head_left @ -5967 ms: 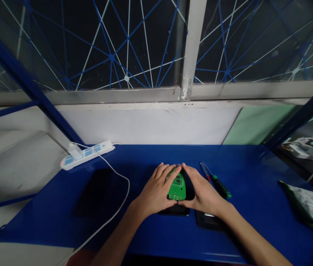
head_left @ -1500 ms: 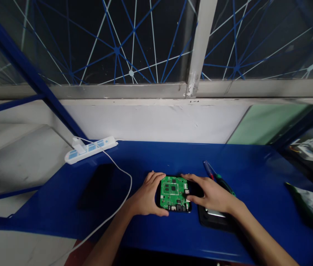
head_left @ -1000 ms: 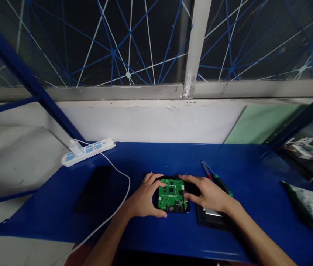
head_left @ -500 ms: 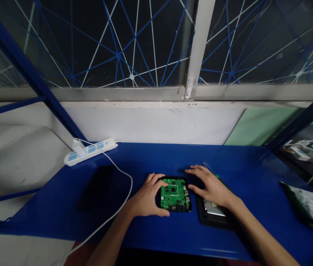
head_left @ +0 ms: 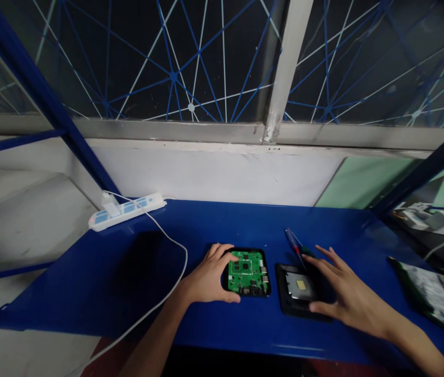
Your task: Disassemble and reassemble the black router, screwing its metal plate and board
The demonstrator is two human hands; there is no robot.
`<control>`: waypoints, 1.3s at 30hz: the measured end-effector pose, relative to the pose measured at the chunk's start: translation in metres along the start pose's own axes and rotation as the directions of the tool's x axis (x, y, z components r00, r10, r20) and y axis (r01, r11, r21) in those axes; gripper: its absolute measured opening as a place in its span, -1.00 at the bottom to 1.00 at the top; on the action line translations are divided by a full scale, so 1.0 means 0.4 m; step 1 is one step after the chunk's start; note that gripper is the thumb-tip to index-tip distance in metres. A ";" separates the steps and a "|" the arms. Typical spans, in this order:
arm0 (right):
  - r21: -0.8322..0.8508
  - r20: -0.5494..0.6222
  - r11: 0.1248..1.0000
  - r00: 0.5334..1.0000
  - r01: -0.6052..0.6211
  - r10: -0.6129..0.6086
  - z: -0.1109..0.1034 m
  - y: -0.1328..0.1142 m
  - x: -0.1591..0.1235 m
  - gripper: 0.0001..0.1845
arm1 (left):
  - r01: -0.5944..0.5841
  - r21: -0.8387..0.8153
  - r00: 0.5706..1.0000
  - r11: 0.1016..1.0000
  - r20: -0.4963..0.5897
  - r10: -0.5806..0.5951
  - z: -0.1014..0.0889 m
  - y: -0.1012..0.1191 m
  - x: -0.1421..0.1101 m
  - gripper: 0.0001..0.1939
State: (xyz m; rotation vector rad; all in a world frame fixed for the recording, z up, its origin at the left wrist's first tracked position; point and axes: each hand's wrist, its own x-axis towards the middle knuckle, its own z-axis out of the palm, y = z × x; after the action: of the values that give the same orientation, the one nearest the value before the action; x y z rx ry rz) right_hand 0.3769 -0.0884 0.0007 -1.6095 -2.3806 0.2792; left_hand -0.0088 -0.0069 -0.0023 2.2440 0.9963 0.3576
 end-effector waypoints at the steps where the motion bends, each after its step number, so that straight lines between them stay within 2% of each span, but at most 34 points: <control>1: -0.005 0.016 1.000 1.000 0.008 -0.008 0.003 -0.002 -0.006 0.00 | -0.001 0.002 1.000 1.000 -0.001 0.001 0.000 -0.001 0.000 -0.11; 8: -0.009 0.080 0.999 0.996 0.048 -0.047 0.027 -0.006 -0.010 0.25 | 0.003 -0.003 1.000 1.000 -0.006 -0.003 0.001 0.002 -0.002 -0.12; 12: 0.015 0.063 0.999 0.997 0.052 -0.053 0.035 -0.011 -0.018 0.27 | 0.000 0.003 1.000 1.000 -0.004 0.000 0.001 0.002 -0.002 -0.12; 19: -0.046 0.020 0.999 1.000 -0.021 0.022 0.055 -0.032 -0.059 0.26 | 0.015 -0.003 1.000 1.000 0.012 -0.015 -0.003 0.005 -0.002 -0.10; 26: 0.000 0.045 0.998 0.997 -0.064 0.064 0.056 -0.078 -0.100 0.32 | -0.005 0.013 1.000 1.000 0.009 0.005 -0.001 -0.001 -0.002 -0.07; 31: 0.093 0.013 0.995 0.999 0.031 -0.033 0.021 -0.117 -0.057 0.29 | 0.018 0.008 1.000 1.000 0.001 -0.018 -0.001 0.004 -0.002 0.11; 34: 0.071 -0.071 0.993 0.993 0.099 -0.094 0.006 -0.135 -0.006 0.29 | 0.007 -0.003 0.998 1.000 -0.056 -0.007 -0.005 0.013 -0.007 -0.03; 36: 0.054 -0.132 0.987 0.981 0.149 -0.141 0.000 -0.149 0.035 0.28 | -0.055 -0.004 0.991 0.998 -0.126 0.054 -0.008 0.018 -0.009 -0.17; 37: 0.049 -0.158 0.983 0.973 0.176 -0.167 -0.002 -0.156 0.057 0.26 | -0.099 -0.007 0.982 0.995 -0.164 0.097 -0.010 0.020 -0.010 -0.20; 39: 0.043 -0.183 0.973 0.959 0.227 -0.216 -0.005 -0.173 0.102 0.24 | -0.175 -0.017 0.958 0.984 -0.233 0.166 -0.013 0.023 -0.008 -0.13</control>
State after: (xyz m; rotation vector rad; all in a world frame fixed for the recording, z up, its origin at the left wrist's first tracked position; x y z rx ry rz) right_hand 0.3020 -0.0761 0.0272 -1.2676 -2.3608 0.1580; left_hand -0.0083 -0.0113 0.0078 2.2971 0.9036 0.7221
